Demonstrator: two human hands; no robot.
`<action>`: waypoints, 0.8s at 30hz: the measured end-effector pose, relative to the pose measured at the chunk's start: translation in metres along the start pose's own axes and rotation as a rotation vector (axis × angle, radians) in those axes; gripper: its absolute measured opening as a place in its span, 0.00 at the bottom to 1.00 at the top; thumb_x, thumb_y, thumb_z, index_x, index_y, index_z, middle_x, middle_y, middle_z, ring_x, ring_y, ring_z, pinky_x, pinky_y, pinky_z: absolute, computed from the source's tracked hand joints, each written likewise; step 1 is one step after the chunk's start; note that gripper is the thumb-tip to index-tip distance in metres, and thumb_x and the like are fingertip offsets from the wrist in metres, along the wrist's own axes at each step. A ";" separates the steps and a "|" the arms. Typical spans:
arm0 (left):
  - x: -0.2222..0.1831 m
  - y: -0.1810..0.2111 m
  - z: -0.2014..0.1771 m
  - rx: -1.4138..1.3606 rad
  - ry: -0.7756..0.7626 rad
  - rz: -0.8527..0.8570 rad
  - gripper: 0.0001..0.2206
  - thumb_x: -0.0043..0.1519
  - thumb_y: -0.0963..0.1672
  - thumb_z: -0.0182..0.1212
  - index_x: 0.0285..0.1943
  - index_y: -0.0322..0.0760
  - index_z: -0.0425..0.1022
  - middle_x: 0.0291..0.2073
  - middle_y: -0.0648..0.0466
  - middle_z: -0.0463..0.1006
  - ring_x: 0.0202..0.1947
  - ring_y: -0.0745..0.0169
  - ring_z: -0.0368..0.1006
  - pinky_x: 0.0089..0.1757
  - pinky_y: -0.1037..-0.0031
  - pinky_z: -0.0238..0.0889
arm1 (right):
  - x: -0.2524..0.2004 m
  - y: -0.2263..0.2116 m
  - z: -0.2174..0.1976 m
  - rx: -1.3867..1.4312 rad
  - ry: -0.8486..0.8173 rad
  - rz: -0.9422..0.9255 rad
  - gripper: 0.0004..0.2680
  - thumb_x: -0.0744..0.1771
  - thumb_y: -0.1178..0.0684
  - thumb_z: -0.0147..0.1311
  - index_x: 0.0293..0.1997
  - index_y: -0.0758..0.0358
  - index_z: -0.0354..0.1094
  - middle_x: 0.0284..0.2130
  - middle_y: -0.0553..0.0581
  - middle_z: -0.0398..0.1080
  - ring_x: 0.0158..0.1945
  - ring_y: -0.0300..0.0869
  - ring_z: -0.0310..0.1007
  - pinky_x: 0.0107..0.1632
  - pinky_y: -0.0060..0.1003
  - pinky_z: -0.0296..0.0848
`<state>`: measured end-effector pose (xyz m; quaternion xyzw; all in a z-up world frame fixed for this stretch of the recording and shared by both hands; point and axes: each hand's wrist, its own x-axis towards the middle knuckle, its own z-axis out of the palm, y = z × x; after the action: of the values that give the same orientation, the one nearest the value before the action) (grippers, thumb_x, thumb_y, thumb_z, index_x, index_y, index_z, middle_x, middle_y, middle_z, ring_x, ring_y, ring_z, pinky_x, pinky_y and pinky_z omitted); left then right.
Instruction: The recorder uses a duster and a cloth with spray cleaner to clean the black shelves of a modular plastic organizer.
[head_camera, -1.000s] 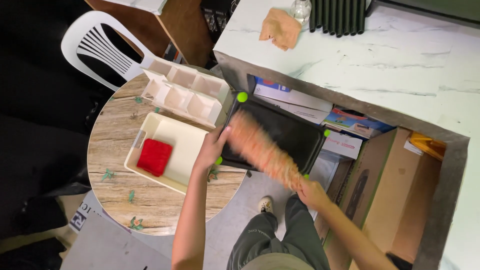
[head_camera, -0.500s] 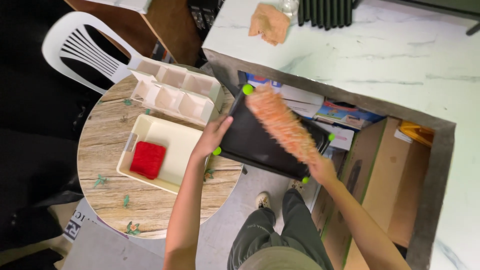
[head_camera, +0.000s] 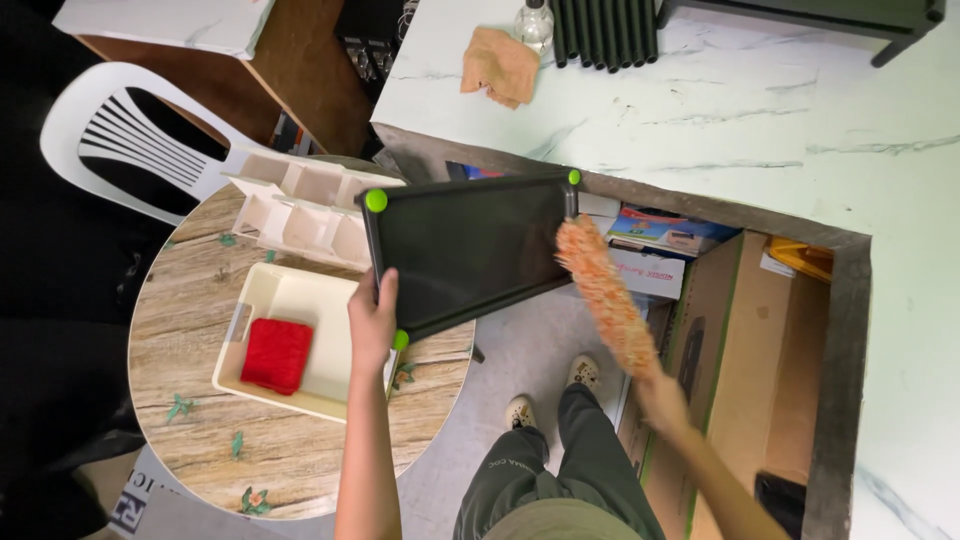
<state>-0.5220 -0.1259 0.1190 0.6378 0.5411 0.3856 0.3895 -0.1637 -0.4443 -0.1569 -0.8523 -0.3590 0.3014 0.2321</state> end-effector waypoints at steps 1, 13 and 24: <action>-0.007 -0.004 0.007 -0.003 -0.004 0.005 0.14 0.69 0.45 0.57 0.54 0.26 0.75 0.29 0.52 0.74 0.33 0.69 0.63 0.37 0.73 0.63 | -0.012 -0.033 0.009 0.001 0.007 0.002 0.23 0.67 0.49 0.45 0.74 0.53 0.51 0.30 0.73 0.75 0.32 0.63 0.78 0.38 0.56 0.75; -0.059 -0.017 0.024 -0.197 0.037 -0.133 0.15 0.68 0.44 0.56 0.56 0.23 0.74 0.39 0.48 0.81 0.39 0.65 0.72 0.45 0.72 0.67 | 0.003 -0.071 0.077 0.157 -0.036 -0.048 0.17 0.70 0.41 0.44 0.48 0.69 0.68 0.21 0.72 0.73 0.24 0.62 0.75 0.28 0.56 0.71; -0.040 -0.111 0.061 0.006 0.018 0.111 0.11 0.65 0.40 0.57 0.53 0.25 0.75 0.38 0.42 0.82 0.40 0.58 0.76 0.45 0.68 0.68 | -0.056 -0.142 0.062 0.215 -0.028 -0.438 0.19 0.68 0.46 0.47 0.61 0.68 0.59 0.25 0.77 0.73 0.28 0.69 0.75 0.30 0.59 0.73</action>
<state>-0.5147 -0.1583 -0.0098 0.6646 0.5095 0.4106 0.3607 -0.3046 -0.3856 -0.0949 -0.7201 -0.5044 0.2920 0.3764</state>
